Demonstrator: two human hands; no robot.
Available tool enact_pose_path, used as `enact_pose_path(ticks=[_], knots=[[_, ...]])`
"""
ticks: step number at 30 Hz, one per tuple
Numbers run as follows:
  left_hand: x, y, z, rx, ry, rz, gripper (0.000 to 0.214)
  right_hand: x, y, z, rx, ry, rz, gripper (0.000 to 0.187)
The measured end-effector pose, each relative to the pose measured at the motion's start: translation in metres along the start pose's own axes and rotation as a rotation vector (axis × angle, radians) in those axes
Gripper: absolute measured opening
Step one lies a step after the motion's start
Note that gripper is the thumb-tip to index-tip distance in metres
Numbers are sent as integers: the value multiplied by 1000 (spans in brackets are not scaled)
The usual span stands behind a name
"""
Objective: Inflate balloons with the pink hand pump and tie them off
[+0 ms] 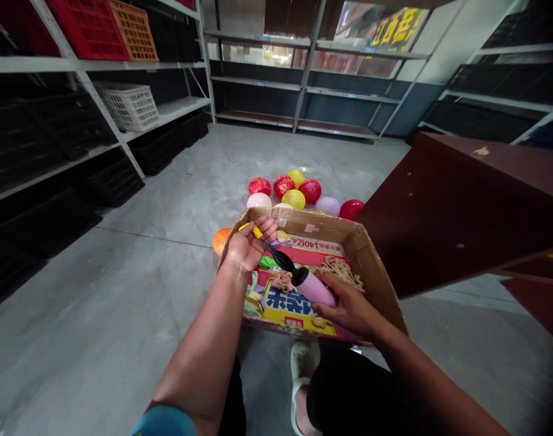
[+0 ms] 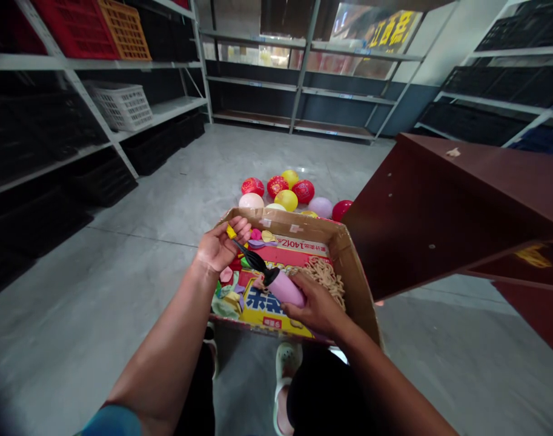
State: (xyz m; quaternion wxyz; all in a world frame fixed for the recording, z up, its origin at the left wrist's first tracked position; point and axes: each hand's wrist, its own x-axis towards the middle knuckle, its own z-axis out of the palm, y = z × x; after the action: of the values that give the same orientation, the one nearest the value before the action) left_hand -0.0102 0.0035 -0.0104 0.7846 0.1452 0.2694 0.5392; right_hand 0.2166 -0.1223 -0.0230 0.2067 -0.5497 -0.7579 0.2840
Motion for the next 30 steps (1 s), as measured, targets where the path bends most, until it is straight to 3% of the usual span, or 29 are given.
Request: enact_pose_path(ticks=[7, 16, 22, 30], knots=[[3, -1, -1, -3, 8, -21, 23, 2, 11, 4, -31, 29, -3, 46], [2, -13, 3, 8, 18, -16, 23, 6, 6, 7, -55, 38, 17, 43], [3, -23, 8, 24, 59, 84, 11, 9, -1, 6, -77, 47, 37, 35], [5, -44, 9, 2, 61, 217, 23, 12, -9, 10, -110, 74, 96, 31]])
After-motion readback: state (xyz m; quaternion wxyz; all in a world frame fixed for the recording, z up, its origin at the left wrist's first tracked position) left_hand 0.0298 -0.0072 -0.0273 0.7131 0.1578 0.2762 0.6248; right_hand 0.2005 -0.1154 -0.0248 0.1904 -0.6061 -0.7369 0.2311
